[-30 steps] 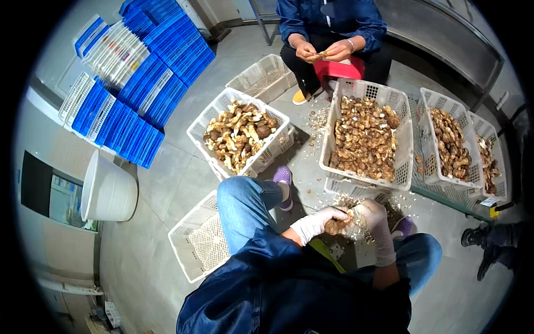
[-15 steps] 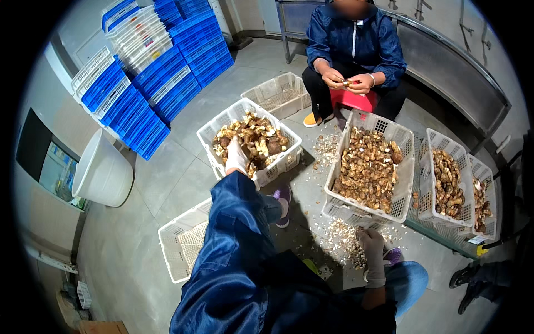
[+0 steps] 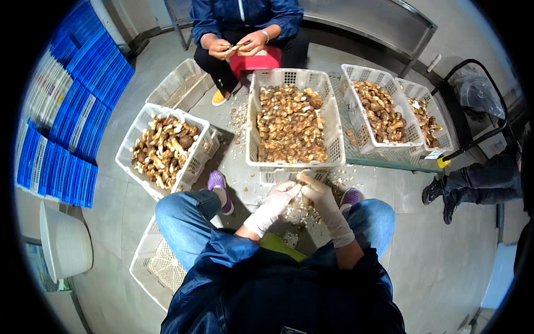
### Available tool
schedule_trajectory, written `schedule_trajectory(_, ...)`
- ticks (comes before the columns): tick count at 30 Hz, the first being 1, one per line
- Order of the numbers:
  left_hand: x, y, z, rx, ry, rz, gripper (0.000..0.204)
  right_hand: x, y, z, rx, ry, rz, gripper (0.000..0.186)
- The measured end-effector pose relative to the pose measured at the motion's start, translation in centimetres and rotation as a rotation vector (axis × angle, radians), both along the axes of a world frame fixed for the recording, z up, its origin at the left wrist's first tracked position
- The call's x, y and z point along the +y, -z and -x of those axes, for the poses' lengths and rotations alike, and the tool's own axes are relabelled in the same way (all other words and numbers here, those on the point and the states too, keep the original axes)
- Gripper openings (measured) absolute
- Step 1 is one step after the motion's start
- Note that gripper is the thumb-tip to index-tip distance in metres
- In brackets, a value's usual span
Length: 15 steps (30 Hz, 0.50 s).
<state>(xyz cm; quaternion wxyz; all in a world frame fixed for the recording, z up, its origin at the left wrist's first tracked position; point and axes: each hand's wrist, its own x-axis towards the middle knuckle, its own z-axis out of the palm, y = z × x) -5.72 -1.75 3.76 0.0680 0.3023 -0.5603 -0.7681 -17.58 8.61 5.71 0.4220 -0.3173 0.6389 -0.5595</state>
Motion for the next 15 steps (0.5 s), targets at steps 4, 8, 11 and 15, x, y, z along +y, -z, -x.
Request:
schedule_trajectory(4, 0.0, -1.8, 1.3, -0.036, 0.031, -0.21, 0.022, 0.7, -2.2, 1.9, -0.136, -0.048, -0.12, 0.029)
schedule_trajectory(8, -2.4, -0.8, 1.1, -0.126, 0.102, 0.017, 0.022, -0.7, -1.2, 5.0, 0.203, -0.202, -0.186, 0.02)
schedule_trajectory(11, -5.7, 3.7, 1.5, -0.206, -0.022, 0.53, 0.018, -0.5, -1.1, 7.3, 0.656, -0.168, -0.187, 0.021)
schedule_trajectory(15, -10.6, 4.5, 7.0, -0.173, -0.261, 0.298, 0.018, -0.1, 1.0, 7.9, 0.92, -0.219, -0.379, 0.019)
